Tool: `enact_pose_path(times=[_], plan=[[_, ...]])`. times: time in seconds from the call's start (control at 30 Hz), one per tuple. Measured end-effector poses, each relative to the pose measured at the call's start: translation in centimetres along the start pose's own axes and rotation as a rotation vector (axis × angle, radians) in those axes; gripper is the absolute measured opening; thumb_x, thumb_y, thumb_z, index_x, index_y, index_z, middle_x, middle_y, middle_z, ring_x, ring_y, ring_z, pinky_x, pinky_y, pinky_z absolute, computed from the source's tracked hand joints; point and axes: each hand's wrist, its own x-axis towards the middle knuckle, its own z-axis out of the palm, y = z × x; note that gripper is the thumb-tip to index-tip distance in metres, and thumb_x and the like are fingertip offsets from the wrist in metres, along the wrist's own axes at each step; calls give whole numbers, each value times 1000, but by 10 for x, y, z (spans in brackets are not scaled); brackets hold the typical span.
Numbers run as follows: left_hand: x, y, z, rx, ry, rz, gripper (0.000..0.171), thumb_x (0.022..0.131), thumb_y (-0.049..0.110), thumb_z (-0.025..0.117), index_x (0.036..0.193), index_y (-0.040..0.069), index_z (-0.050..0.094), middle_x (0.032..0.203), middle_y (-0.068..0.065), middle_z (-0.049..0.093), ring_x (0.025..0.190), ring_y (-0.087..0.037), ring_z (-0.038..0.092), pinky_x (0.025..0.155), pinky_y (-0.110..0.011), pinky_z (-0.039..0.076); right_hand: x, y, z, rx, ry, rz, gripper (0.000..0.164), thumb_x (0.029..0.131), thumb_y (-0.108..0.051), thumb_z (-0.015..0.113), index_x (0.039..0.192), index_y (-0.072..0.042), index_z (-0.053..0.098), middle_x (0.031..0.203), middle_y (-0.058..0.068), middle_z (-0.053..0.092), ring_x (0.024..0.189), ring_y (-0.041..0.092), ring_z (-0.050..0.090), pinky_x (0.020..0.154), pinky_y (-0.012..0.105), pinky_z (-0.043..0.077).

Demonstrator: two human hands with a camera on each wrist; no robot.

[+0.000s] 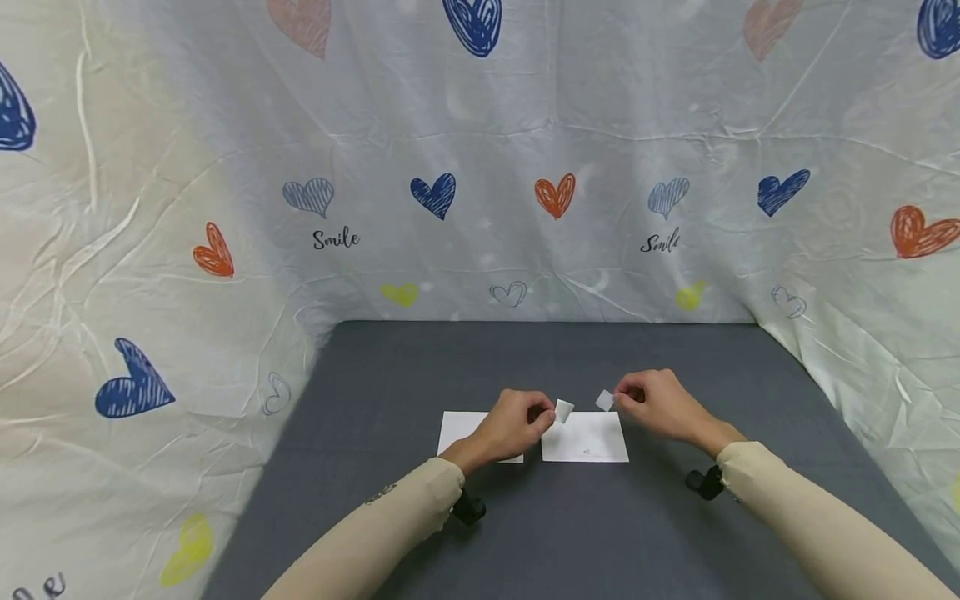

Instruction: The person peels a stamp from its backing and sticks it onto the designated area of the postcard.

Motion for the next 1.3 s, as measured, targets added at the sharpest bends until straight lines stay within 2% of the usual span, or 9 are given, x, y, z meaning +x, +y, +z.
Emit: enact_pose_path(times=[0.33,0.5,0.63,0.8,0.97,1.17,1.3], plan=[[0,0,2,-4,3,-10,16,107,12,64,108,7,80,91,-2,76,75,-7,60,70,-23,52,-22,38,-20,39,-64,184,20,105,-16,67,92,-10,81,72,-6,70,67,11,61,65,30,48],[-1,0,3,-2,2,-18,16,107,12,64,108,7,80,91,-1,76,75,-6,60,70,-23,52,-34,54,-27,64,-119,255,23,104,-18,68,87,-8,80,71,-4,69,67,14,60,66,31,48],[-2,-1,4,-3,5,-17,16,107,12,64,108,7,79,91,-1,76,75,-6,60,70,-23,52,-44,65,-30,76,-180,302,27,101,-16,69,76,-7,76,67,-3,67,64,14,59,63,31,46],[-2,-1,5,-3,0,-12,17,107,12,64,108,6,80,91,-2,76,75,-5,60,70,-22,52,-54,75,-30,6,-222,304,29,95,-14,71,66,-10,71,60,-6,63,57,11,57,56,30,47],[-2,-2,6,-8,4,-7,16,106,12,64,107,6,80,90,-2,76,74,-5,59,70,-23,52,-59,77,-30,-59,-203,297,26,92,-12,72,66,-11,70,58,-5,64,54,12,59,55,31,48],[-1,-1,6,-14,7,-6,17,107,13,64,108,7,80,90,-1,76,75,-5,61,71,-23,53,-56,76,-28,-155,-152,263,28,90,-12,74,64,-14,65,57,-6,57,52,11,52,51,30,42],[0,-2,6,-7,15,8,17,107,14,64,108,7,80,92,-1,77,76,-4,62,71,-24,54,-47,71,-26,-210,-87,175,23,90,-13,74,68,-15,66,62,-6,57,56,10,49,53,31,40]])
